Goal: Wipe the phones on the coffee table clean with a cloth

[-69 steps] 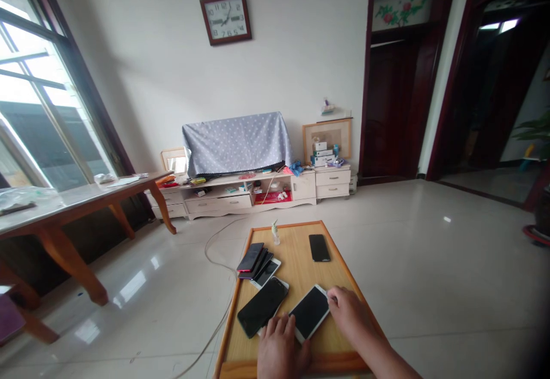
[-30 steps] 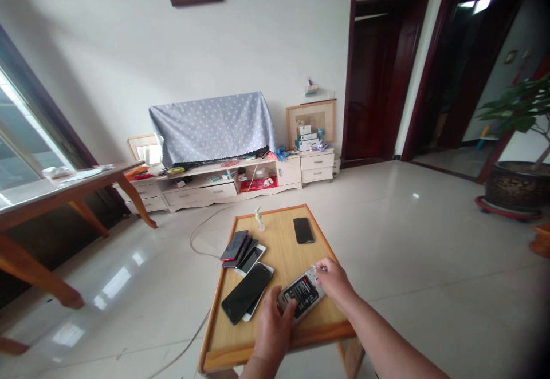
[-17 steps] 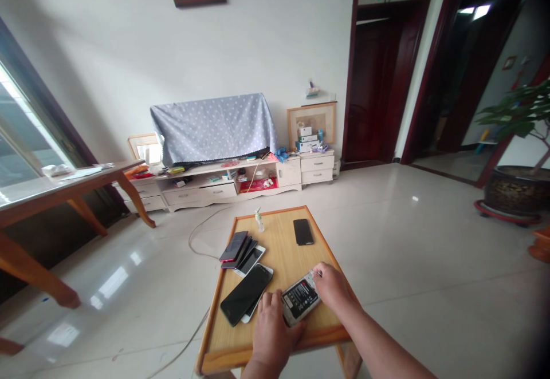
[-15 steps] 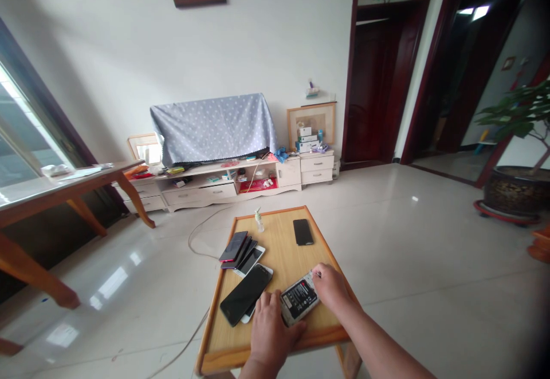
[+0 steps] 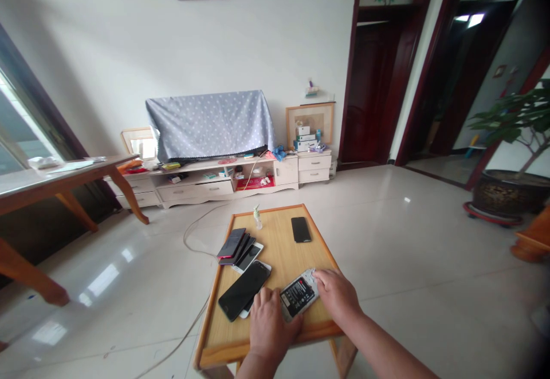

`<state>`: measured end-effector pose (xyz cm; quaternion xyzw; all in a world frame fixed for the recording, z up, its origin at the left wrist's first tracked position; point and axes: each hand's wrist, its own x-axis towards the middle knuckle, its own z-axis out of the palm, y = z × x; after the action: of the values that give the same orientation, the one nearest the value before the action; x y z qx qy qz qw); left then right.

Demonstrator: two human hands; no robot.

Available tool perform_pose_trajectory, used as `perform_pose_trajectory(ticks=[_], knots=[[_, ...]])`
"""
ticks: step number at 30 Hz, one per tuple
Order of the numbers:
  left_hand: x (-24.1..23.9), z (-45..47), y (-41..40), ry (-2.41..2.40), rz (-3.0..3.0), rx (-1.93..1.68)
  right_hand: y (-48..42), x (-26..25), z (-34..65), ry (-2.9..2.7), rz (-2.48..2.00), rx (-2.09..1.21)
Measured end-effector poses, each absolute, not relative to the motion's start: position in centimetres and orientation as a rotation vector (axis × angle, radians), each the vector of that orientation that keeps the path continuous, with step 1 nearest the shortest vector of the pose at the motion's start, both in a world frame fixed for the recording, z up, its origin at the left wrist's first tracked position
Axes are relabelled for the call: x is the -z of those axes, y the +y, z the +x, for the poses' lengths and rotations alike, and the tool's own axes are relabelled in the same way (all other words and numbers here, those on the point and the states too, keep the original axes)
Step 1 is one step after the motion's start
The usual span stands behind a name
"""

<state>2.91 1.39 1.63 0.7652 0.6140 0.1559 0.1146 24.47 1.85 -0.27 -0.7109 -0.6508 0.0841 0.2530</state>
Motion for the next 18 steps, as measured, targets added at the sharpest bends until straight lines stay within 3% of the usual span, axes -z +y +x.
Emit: perform_pose_trajectory(ticks=[18], knots=[[-0.2, 1.6, 2.5, 1.636, 2.264, -0.527, -3.1, -0.1, 22.2, -2.208, -2.039, -0.319]])
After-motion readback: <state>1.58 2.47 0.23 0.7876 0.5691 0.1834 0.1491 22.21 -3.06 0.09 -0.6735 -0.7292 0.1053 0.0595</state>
